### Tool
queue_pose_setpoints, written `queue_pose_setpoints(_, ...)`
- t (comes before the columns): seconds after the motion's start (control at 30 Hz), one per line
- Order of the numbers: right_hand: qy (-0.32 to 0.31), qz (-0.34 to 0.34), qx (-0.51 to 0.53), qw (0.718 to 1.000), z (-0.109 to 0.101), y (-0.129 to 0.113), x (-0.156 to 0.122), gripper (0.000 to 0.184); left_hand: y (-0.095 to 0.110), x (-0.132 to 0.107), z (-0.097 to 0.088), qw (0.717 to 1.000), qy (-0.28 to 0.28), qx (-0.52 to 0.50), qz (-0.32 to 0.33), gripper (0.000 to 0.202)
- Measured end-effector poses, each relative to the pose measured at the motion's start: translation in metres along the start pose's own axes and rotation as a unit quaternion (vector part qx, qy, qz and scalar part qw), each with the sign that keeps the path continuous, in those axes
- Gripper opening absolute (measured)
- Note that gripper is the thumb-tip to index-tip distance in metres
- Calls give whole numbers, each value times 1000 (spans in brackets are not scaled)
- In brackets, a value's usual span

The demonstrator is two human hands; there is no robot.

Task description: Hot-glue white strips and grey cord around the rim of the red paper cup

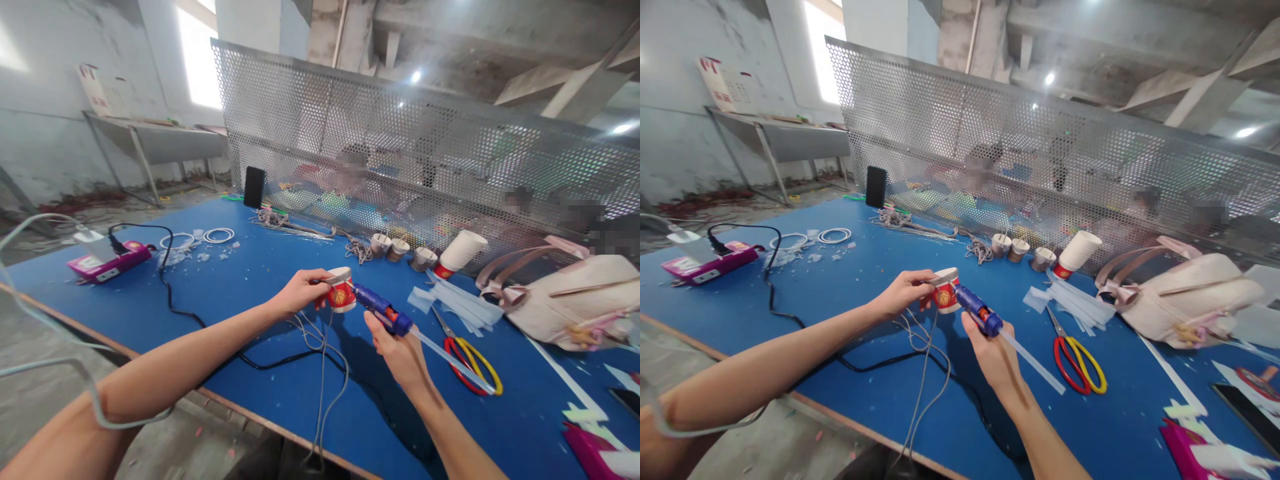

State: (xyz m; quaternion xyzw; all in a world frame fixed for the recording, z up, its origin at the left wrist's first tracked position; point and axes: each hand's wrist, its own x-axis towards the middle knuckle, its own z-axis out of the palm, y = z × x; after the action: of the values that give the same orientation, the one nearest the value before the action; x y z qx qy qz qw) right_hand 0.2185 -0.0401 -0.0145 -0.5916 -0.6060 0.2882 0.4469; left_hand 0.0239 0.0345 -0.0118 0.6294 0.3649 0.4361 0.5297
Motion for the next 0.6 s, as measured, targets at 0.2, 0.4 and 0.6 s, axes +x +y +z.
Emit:
queue_pose_setpoints(0.2,-4,51,89,995,-5,5,13,45,-3,1,-2,999,5,-31,-13,20)
queue_pose_setpoints(0.4,13,52,15,998,-20,21,35,46,-2,2,-3,999,29,-32,-20,19)
queue_pose_setpoints(0.6,42,70,-149,985,-25,55,60,40,-1,1,0,999,46,-11,-12,18)
